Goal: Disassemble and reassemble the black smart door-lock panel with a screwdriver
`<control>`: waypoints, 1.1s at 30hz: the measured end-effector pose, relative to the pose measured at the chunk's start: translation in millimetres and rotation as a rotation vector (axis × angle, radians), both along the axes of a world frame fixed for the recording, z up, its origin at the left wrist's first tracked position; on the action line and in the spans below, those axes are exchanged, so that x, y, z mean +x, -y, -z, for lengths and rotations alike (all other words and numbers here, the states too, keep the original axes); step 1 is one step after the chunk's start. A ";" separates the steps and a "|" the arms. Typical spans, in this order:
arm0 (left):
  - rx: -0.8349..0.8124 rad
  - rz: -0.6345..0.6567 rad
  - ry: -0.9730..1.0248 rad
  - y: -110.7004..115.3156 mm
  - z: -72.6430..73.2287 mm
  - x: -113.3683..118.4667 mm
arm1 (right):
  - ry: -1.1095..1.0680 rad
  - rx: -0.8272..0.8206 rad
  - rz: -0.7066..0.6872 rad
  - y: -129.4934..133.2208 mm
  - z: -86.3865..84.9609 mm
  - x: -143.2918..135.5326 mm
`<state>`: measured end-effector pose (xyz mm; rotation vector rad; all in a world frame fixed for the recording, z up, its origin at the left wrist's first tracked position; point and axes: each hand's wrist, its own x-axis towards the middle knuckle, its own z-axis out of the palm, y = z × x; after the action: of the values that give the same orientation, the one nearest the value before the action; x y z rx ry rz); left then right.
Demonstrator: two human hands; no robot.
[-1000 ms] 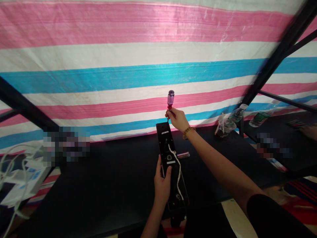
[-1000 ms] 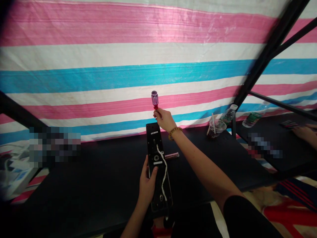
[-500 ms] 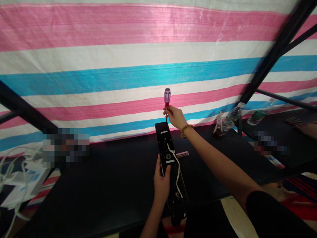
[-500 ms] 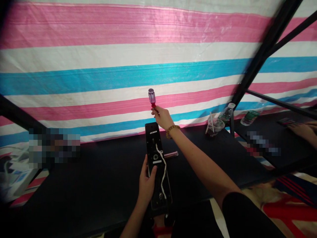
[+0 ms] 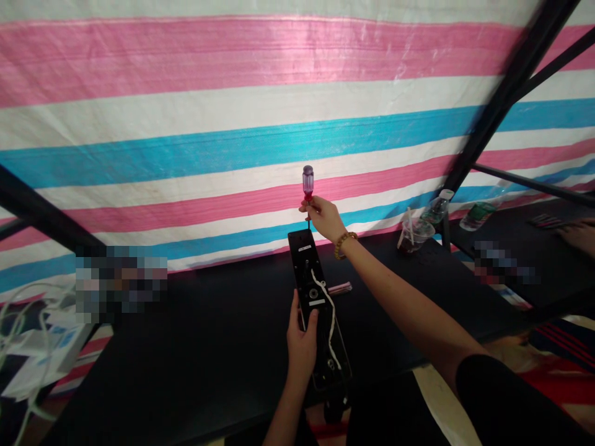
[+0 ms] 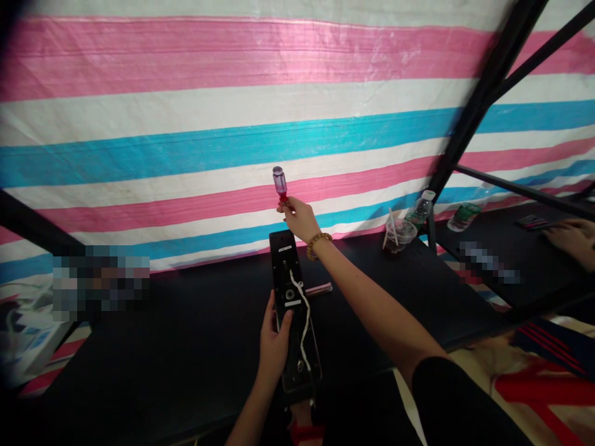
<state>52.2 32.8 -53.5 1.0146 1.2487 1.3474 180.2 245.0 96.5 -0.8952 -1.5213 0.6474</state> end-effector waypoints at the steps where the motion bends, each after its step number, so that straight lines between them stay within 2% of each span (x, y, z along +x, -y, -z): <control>1: -0.003 0.003 -0.002 0.6 0.2 0.3 | 0.029 0.015 0.034 0.7 0.2 -0.7; 4: -0.011 0.012 -0.060 2.9 0.8 -2.1 | 0.037 0.017 0.116 0.2 2.2 -2.2; 6: 0.013 0.008 -0.194 0.3 -1.4 -8.1 | -0.045 -0.021 0.114 -1.9 4.2 -2.1; 8: 0.074 -0.024 -0.387 -12.0 -9.2 -17.7 | -0.104 -0.041 0.076 -3.6 5.3 -0.9; 10: 0.181 -0.081 -0.568 -37.4 -24.6 -27.8 | -0.097 -0.033 0.028 -3.4 4.6 1.1; 12: 0.349 -0.097 -0.718 -74.1 -46.1 -34.5 | -0.061 -0.023 -0.002 -0.8 2.4 2.6; 15: 0.551 0.060 -1.018 -134.5 -78.6 -32.2 | -0.019 -0.015 0.026 4.4 -0.2 2.6; 16: 0.580 0.098 -1.121 -151.9 -86.6 -28.5 | -0.014 -0.009 0.041 5.4 -0.1 2.1; 18: 0.596 0.133 -1.190 -178.7 -95.8 -19.7 | -0.046 -0.007 0.060 5.3 1.7 0.8; 20: 0.583 0.143 -1.207 -194.9 -96.9 -11.8 | -0.130 -0.035 0.063 3.1 4.7 0.2; 23: 0.536 0.145 -1.214 -205.5 -92.1 -5.0 | -0.204 -0.080 0.015 -0.2 7.3 1.8; 27: 0.455 0.112 -1.206 -209.7 -89.7 -1.1 | -0.074 -0.042 -0.043 2.2 2.8 6.2; 33: 0.373 0.078 -1.170 -210.5 -89.3 3.7 | 0.041 0.009 0.078 10.1 -1.9 5.6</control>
<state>56.0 243.3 35.9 2.2672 1.7502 0.8927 185.8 234.8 98.4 -0.9610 -1.5164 0.5687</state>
